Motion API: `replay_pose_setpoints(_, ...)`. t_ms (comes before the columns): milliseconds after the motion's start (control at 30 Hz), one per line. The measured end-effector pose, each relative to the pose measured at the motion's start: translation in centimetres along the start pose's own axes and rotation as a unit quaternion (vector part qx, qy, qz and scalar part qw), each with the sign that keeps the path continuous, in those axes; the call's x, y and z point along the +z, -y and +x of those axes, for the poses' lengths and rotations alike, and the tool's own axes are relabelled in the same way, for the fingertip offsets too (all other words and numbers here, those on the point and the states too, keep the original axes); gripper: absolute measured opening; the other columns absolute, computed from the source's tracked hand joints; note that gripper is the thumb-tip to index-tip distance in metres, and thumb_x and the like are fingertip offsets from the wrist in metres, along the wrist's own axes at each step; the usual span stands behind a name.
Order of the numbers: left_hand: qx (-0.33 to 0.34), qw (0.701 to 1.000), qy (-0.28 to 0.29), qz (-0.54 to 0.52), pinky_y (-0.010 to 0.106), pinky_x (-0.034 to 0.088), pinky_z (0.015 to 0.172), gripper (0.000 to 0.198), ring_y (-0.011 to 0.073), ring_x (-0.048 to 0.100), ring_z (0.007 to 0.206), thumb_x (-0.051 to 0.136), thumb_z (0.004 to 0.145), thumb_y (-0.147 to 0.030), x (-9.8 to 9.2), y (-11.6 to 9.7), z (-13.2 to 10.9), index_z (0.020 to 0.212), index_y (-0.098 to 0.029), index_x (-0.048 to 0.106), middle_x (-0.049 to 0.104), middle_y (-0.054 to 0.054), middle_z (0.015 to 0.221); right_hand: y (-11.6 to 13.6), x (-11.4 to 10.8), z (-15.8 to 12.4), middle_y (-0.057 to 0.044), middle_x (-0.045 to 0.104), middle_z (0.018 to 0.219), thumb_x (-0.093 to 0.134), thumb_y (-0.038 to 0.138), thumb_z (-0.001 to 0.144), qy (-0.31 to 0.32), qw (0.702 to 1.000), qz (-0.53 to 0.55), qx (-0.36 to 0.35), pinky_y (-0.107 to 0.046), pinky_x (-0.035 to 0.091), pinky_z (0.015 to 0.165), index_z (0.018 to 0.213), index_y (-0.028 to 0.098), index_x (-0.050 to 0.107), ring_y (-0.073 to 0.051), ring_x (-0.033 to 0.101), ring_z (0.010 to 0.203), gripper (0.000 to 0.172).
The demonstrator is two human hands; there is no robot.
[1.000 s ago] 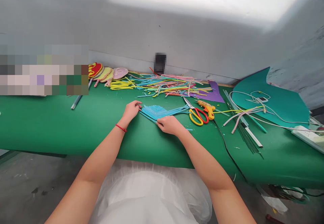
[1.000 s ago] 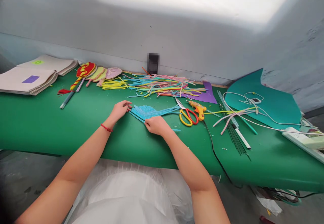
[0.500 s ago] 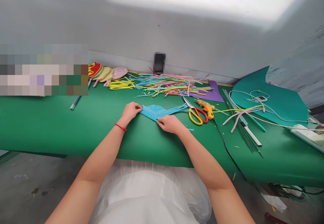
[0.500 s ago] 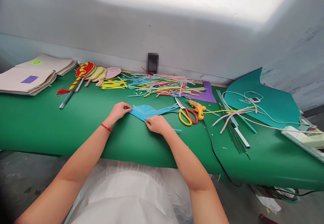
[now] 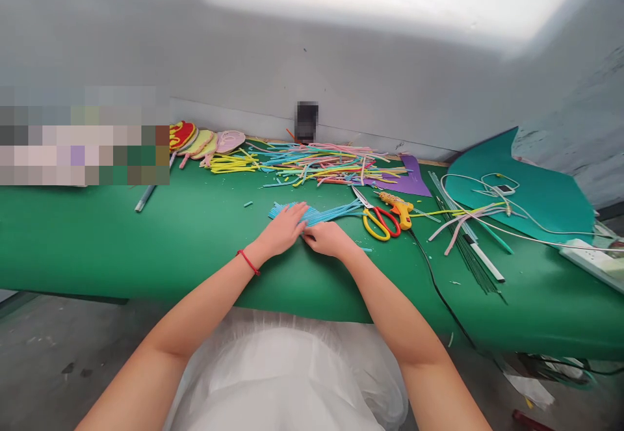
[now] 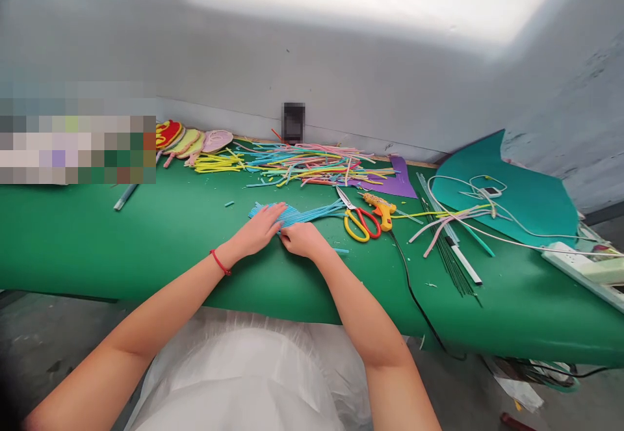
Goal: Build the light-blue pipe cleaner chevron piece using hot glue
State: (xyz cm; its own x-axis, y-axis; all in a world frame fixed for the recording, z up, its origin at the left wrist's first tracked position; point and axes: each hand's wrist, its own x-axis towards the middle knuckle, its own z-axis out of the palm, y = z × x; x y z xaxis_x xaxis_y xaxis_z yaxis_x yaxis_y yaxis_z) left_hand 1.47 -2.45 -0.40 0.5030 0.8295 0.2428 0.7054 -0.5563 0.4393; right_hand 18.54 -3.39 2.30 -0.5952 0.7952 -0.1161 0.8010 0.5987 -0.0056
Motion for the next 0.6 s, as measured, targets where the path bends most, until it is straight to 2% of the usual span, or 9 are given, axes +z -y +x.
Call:
replay_pose_setpoints(67,0.007,0.998,0.049,0.027,0.043,0.013,0.119,0.055,0.0207,0.021,0.144,0.021,0.098,-0.041,0.7,-0.3,-0.1,0.145,-0.015,0.033,0.027,0.01,0.155,0.0,0.0,0.0,-0.012,0.073,0.095,0.037,0.031,0.094,0.008,1.0,-0.002,0.007,-0.028,0.038,0.068,0.098,0.016,0.07,-0.022,0.067,0.083,0.037)
replay_pose_setpoints(133,-0.004,0.996,0.07,0.051,0.043,0.011,0.119,0.057,0.0212,0.018,0.145,0.019,0.098,-0.04,0.9,0.1,-0.1,0.146,-0.012,0.03,0.023,0.011,0.156,0.1,0.0,0.0,-0.012,0.073,0.096,0.036,0.03,0.095,0.009,1.0,0.001,0.006,-0.028,0.038,0.069,0.098,0.017,0.07,-0.022,0.067,0.085,0.037)
replay_pose_setpoints(333,-0.031,0.995,0.053,0.085,0.042,0.014,0.118,0.054,0.0196,0.016,0.145,0.019,0.097,-0.031,0.8,1.9,0.3,0.146,-0.012,0.03,0.023,0.01,0.156,0.0,0.0,-0.1,-0.01,0.072,0.09,0.039,0.03,0.094,-0.001,1.0,0.013,-0.002,-0.027,0.037,0.068,0.094,0.019,0.069,-0.021,0.065,0.082,0.032)
replay_pose_setpoints(600,-0.037,0.99,0.072,0.119,0.042,0.012,0.118,0.056,0.0217,0.015,0.145,0.02,0.097,-0.033,1.5,2.4,0.6,0.147,-0.01,0.029,0.022,0.011,0.156,-0.3,0.6,0.1,-0.009,0.07,0.079,0.043,0.03,0.093,-0.026,0.998,0.055,-0.002,-0.027,0.032,0.062,0.082,0.019,0.066,-0.019,0.061,0.073,0.029)
